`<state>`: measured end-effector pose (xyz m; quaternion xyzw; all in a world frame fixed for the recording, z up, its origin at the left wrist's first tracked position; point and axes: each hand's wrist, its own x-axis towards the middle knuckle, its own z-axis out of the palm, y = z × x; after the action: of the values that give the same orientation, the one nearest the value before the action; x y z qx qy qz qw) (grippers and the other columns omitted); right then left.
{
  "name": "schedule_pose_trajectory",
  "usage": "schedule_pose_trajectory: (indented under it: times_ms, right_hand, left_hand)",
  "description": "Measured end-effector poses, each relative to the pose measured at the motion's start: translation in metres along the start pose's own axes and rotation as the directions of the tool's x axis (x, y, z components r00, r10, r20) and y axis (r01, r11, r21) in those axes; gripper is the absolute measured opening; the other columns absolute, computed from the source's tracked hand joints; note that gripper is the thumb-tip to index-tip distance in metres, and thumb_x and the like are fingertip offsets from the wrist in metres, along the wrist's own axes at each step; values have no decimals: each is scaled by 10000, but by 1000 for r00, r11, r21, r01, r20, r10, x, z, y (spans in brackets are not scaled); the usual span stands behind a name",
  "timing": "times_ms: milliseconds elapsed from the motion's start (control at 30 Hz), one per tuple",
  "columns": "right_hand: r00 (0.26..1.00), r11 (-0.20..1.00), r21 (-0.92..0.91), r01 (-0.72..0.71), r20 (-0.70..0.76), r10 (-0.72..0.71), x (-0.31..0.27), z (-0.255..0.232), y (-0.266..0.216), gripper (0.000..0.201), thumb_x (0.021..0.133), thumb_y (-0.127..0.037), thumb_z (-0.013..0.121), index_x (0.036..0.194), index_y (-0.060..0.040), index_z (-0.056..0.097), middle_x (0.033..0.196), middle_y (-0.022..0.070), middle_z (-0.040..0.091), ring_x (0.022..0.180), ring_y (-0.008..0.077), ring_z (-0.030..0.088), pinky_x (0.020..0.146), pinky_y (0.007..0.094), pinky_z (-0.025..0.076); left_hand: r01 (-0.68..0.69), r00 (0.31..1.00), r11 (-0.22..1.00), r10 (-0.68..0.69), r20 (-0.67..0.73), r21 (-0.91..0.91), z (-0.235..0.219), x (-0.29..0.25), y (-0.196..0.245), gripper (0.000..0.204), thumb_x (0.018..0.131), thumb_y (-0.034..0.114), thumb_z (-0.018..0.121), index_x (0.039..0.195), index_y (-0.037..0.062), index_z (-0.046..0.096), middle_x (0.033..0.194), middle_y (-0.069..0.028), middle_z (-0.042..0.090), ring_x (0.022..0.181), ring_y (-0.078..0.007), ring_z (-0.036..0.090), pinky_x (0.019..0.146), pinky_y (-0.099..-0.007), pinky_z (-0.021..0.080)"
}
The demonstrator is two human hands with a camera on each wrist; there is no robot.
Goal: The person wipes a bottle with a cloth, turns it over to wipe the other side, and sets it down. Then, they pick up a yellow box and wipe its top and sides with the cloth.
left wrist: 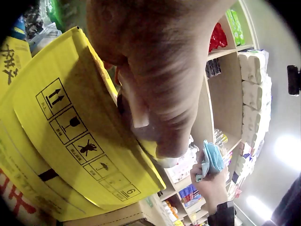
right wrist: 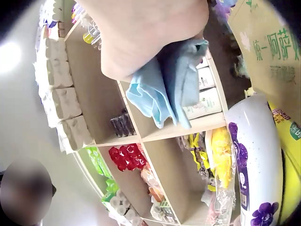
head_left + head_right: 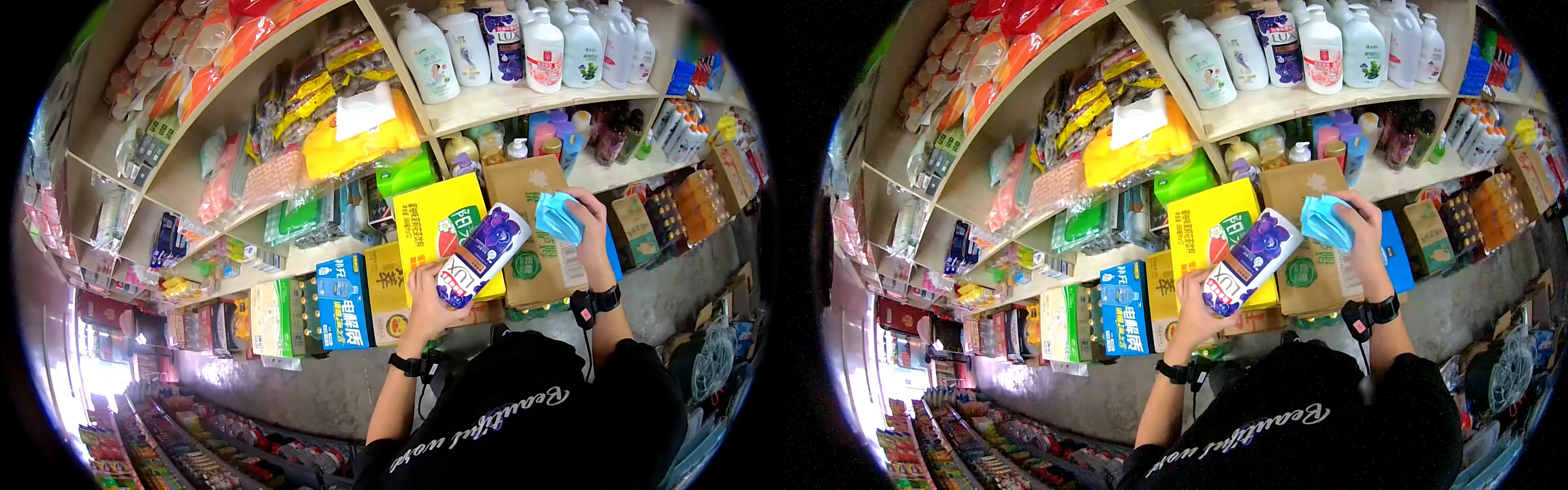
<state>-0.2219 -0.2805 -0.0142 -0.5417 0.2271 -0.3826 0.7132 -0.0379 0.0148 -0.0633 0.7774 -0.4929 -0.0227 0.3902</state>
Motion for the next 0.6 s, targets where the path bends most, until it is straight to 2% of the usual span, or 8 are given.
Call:
schedule_pose_trajectory:
  times_ms: [33, 67, 167, 200, 300, 400, 500, 600]
  right_hand:
    - [999, 998, 54, -39, 10, 38, 1, 2, -4, 220, 962, -93, 671, 1140, 15, 744, 1041, 50, 758, 942, 112, 694, 855, 256, 543]
    - [996, 994, -84, -69, 48, 73, 11, -11, 23, 257, 993, -145, 701, 1193, 15, 716, 1083, 47, 748, 982, 108, 685, 874, 266, 548]
    - [984, 974, -195, -115, 109, 138, -1, 14, 28, 280, 1015, -177, 709, 1224, 9, 702, 1117, 46, 738, 1019, 107, 672, 887, 271, 544]
    - [975, 972, -203, -118, 160, 151, -3, 16, 32, 283, 1017, -160, 719, 1245, 7, 702, 1123, 46, 738, 1039, 116, 672, 936, 267, 526]
    - [964, 935, -329, -131, 176, 197, -3, 19, 36, 283, 1009, -151, 731, 1243, 5, 703, 1122, 48, 735, 1031, 111, 667, 920, 268, 527]
    - [955, 926, -353, -136, 202, 217, -2, 15, 34, 270, 989, -131, 753, 1219, 1, 705, 1119, 48, 730, 1029, 106, 661, 906, 271, 525]
    - [964, 921, -388, -44, 224, 141, 1, 8, 40, 254, 970, -102, 766, 1193, -1, 700, 1108, 47, 727, 1026, 107, 659, 900, 270, 524]
    - [971, 936, -350, -33, 209, 112, 0, 8, 41, 254, 959, -88, 771, 1183, -1, 691, 1093, 49, 727, 1025, 116, 663, 904, 271, 522]
  left_hand:
    - [2, 1000, 1000, -2, -1, -5, 1, 0, 0, 929, 612, 304, 958, 1371, 23, 503, 1294, -192, 552, 1257, -397, 463, 1125, -514, 355]
    - [-1, 1000, 1000, 1, -3, -11, 1, 2, 1, 929, 613, 304, 958, 1372, 22, 503, 1294, -193, 550, 1258, -398, 462, 1125, -515, 356]
    - [4, 1000, 1000, -4, 4, -14, 1, 2, 0, 928, 617, 303, 955, 1377, 23, 502, 1292, -195, 549, 1259, -401, 460, 1126, -518, 355]
    - [-4, 1000, 1000, 3, -3, -14, 1, 3, -2, 925, 618, 302, 954, 1376, 22, 503, 1292, -196, 548, 1259, -401, 460, 1126, -518, 355]
    - [-10, 1000, 1000, 10, -10, -16, 2, 1, -1, 919, 621, 300, 951, 1373, 20, 504, 1293, -197, 548, 1259, -400, 461, 1126, -519, 355]
    - [-7, 1000, 1000, 6, -7, -7, 0, 2, 2, 917, 623, 297, 950, 1371, 18, 499, 1296, -198, 546, 1261, -399, 460, 1125, -517, 356]
    - [-9, 1000, 1000, 9, -8, -2, 0, 2, 2, 924, 620, 294, 952, 1372, 17, 491, 1299, -199, 543, 1256, -398, 459, 1119, -515, 359]
    - [-16, 1000, 1000, 16, -11, 0, 1, 2, 1, 931, 618, 295, 956, 1374, 17, 488, 1300, -199, 543, 1249, -396, 460, 1111, -513, 363]
